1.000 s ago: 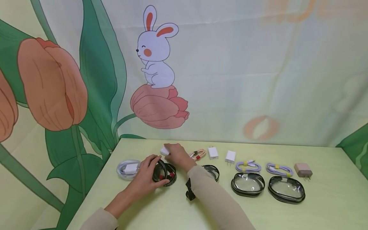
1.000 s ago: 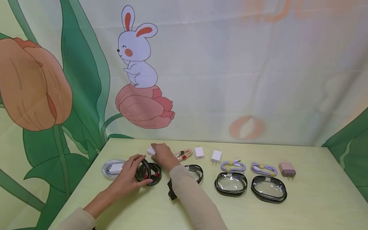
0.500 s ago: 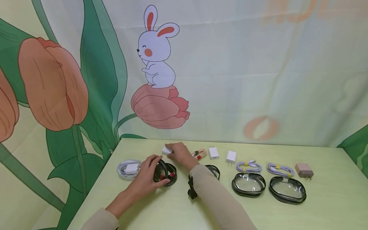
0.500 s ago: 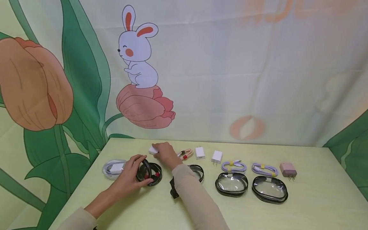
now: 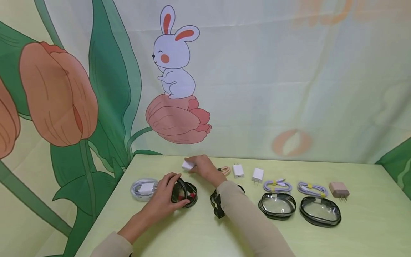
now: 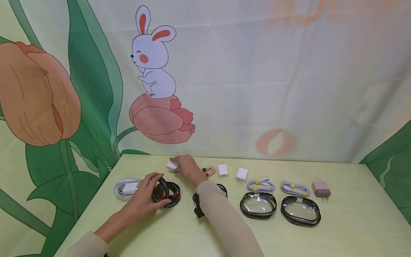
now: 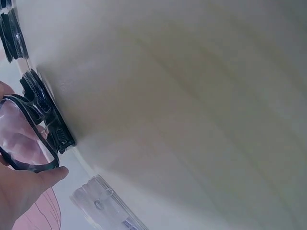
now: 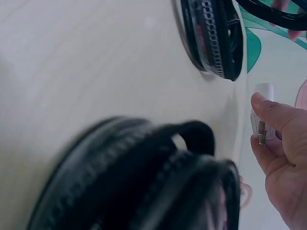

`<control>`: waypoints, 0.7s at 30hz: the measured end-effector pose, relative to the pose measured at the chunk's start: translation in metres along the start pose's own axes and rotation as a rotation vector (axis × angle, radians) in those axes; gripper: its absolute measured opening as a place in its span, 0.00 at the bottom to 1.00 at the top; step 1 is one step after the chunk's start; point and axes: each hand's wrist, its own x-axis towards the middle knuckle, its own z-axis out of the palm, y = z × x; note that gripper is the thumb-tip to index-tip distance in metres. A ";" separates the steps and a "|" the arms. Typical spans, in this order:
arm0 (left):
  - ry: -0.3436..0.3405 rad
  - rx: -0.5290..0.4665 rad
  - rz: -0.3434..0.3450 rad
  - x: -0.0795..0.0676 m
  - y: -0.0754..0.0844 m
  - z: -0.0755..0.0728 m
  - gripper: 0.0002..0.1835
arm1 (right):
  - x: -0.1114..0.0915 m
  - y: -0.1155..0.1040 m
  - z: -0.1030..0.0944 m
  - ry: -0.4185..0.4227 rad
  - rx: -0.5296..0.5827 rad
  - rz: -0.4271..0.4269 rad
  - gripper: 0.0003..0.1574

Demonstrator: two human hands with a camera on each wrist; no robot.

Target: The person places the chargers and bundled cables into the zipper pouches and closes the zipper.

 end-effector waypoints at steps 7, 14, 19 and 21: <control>0.008 0.001 0.010 0.002 0.002 -0.002 0.49 | -0.001 -0.002 -0.011 -0.020 -0.027 0.005 0.32; 0.000 0.005 0.005 0.002 0.002 0.000 0.49 | -0.012 -0.010 -0.021 -0.030 -0.032 -0.022 0.32; 0.012 0.005 0.009 0.002 0.003 0.000 0.49 | -0.017 -0.014 -0.021 -0.030 -0.061 -0.051 0.33; 0.017 0.001 0.010 0.001 0.003 0.000 0.48 | -0.019 -0.016 -0.020 -0.039 -0.077 -0.056 0.34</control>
